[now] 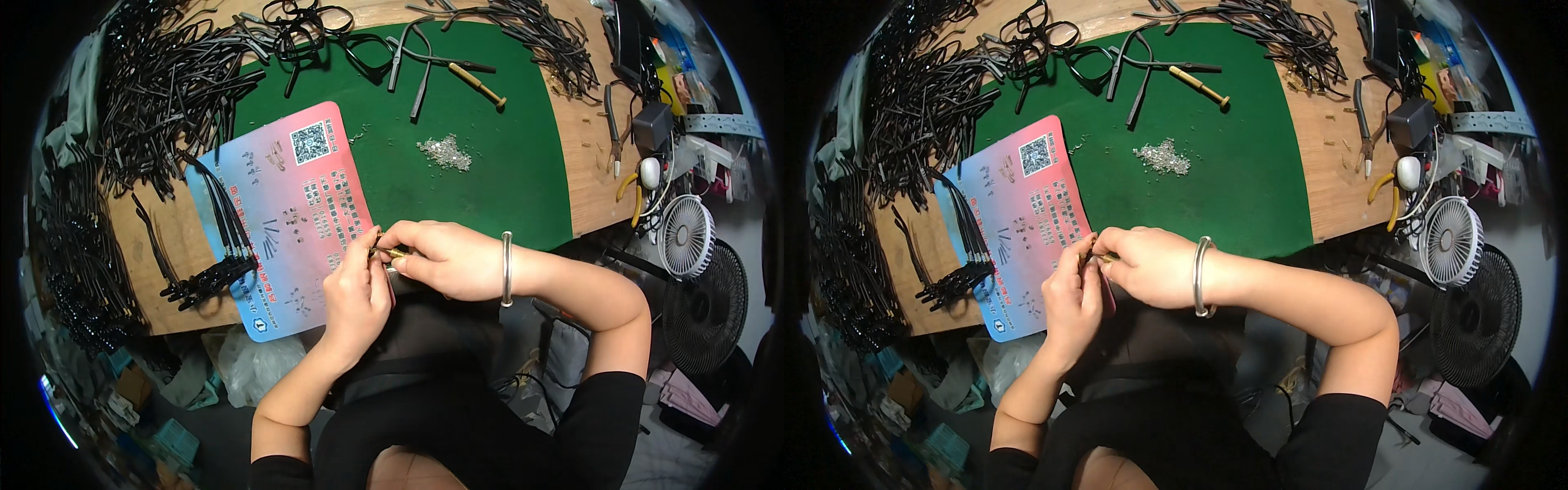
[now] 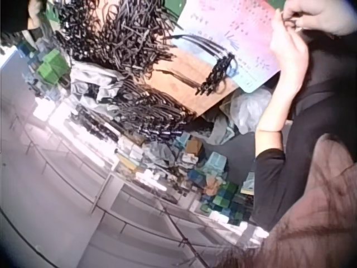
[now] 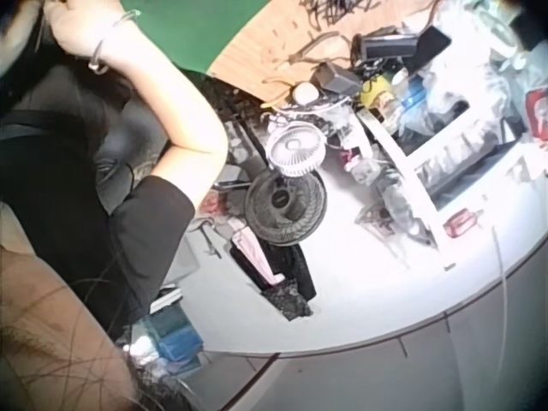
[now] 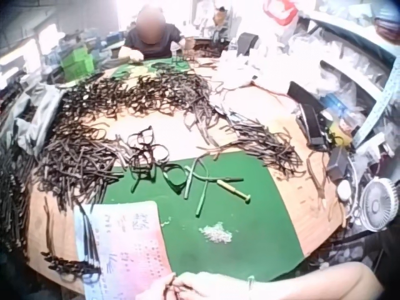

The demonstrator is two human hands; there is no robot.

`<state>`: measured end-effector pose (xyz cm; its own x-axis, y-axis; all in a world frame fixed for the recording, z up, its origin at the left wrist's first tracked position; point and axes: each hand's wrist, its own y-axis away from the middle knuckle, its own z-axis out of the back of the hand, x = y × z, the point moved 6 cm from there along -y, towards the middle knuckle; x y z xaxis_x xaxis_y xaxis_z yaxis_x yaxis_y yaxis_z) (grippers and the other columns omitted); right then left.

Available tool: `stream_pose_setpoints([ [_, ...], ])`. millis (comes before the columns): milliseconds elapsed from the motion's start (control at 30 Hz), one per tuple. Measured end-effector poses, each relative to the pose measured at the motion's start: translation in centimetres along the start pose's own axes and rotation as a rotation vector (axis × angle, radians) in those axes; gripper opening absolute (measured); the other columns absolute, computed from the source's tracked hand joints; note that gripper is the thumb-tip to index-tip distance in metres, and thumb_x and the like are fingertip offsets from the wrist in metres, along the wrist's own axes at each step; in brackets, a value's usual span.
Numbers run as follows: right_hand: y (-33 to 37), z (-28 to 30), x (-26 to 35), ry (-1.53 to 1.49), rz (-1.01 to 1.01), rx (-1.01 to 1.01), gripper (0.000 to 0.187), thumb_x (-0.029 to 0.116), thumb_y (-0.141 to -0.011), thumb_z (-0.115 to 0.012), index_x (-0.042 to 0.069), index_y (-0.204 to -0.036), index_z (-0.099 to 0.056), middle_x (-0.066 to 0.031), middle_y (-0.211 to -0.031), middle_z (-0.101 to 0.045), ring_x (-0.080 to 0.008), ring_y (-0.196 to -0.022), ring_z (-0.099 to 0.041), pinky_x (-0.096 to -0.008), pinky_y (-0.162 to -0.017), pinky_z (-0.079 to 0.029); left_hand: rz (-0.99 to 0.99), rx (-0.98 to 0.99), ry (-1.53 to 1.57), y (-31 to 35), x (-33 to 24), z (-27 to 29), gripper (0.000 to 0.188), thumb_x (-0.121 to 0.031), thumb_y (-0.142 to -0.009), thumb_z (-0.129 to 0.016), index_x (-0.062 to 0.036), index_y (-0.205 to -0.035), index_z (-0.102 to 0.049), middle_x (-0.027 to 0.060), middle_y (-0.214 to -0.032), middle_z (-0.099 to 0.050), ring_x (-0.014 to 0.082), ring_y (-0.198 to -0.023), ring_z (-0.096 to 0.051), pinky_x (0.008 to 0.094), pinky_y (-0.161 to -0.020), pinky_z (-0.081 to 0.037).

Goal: The person assembles eyeglasses by hand, inserting small screws into the hinge areas of the frames. They repeatedly pick up frames, insert screws, and place the assembled glasses on a pink mat on the workbench.

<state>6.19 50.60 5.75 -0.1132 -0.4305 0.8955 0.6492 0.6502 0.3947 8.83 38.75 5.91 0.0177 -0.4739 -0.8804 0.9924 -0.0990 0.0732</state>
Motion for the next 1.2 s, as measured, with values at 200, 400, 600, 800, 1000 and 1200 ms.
stream_pose_setpoints([
  [200, 2.2, -0.2, 2.9, 0.445, -0.162, -0.057, 0.033, 0.018, -0.09, -0.048, 0.007, -0.121, -0.045, -0.0177, -0.094, -0.051, -0.0355, -0.08, -0.058, -0.0398, -0.072, -0.051, -0.064, 0.008, -0.037, -0.4, 0.1, 0.3, 0.03, 0.002, -0.087, -0.047, 0.0013, -0.116, -0.052, 0.0183, -0.09, -0.065, 0.0267, -0.079, -0.067, 0.0328, -0.071, -0.052],
  [400, 2.3, 1.5, 1.1, 0.443, -0.008, -0.335, 0.033, 0.019, -0.089, -0.05, 0.003, -0.117, -0.044, -0.0209, -0.095, -0.05, -0.0387, -0.073, -0.059, -0.0456, -0.066, -0.05, -0.285, -0.121, 0.065, -2.1, 1.0, 1.9, 0.042, 0.007, -0.082, -0.05, -0.0062, -0.122, -0.053, 0.0151, -0.095, -0.066, 0.0247, -0.079, -0.066, 0.0309, -0.067, -0.051],
  [600, 1.2, 2.0, 0.3, 0.348, 0.034, -0.316, 0.028, 0.023, -0.088, -0.053, 0.0, -0.103, -0.047, -0.0211, -0.091, -0.055, -0.0375, -0.077, -0.058, -0.0443, -0.07, -0.049, -0.209, 0.057, 0.164, -2.5, 2.3, 3.8, 0.027, 0.006, -0.08, -0.056, -0.0014, -0.105, -0.061, 0.0143, -0.097, -0.066, 0.0214, -0.08, -0.066, 0.0288, -0.066, -0.053],
  [800, -3.8, 8.0, 5.5, 0.644, 0.079, -0.411, 0.024, 0.023, -0.082, -0.055, 0.0, -0.086, -0.051, -0.0212, -0.074, -0.058, -0.0375, -0.072, -0.059, -0.0462, -0.066, -0.048, 0.198, 0.389, 0.966, 0.6, 4.1, 5.0, 0.048, -0.022, -0.092, -0.049, 0.0058, -0.13, -0.038, 0.021, -0.125, -0.051, 0.0261, -0.113, -0.054, 0.0337, -0.09, -0.046],
  [1000, -15.2, 14.7, 4.7, 0.838, -0.114, -0.562, 0.021, 0.017, -0.077, -0.058, -0.002, -0.085, -0.057, -0.0244, -0.081, -0.062, -0.0398, -0.079, -0.061, -0.0452, -0.072, -0.048, 0.174, 0.551, 1.322, 1.2, 1.1, 5.3, 0.059, -0.015, -0.087, -0.045, 0.0082, -0.137, -0.025, 0.0263, -0.139, -0.033, 0.0358, -0.13, -0.035, 0.0421, -0.105, -0.032],
  [1200, -11.2, 13.6, 5.3, -0.077, -0.145, -0.343, 0.022, 0.013, -0.077, -0.063, 0.002, -0.092, -0.052, -0.0045, -0.065, -0.055, -0.0121, -0.046, -0.052, -0.027, -0.041, -0.044, 0.426, 0.224, 0.855, 0.7, 4.1, 4.6, 0.015, -0.004, -0.09, -0.055, 0.0071, -0.1, -0.056, 0.0168, -0.091, -0.066, 0.0203, -0.082, -0.066, 0.0276, -0.071, -0.054],
])
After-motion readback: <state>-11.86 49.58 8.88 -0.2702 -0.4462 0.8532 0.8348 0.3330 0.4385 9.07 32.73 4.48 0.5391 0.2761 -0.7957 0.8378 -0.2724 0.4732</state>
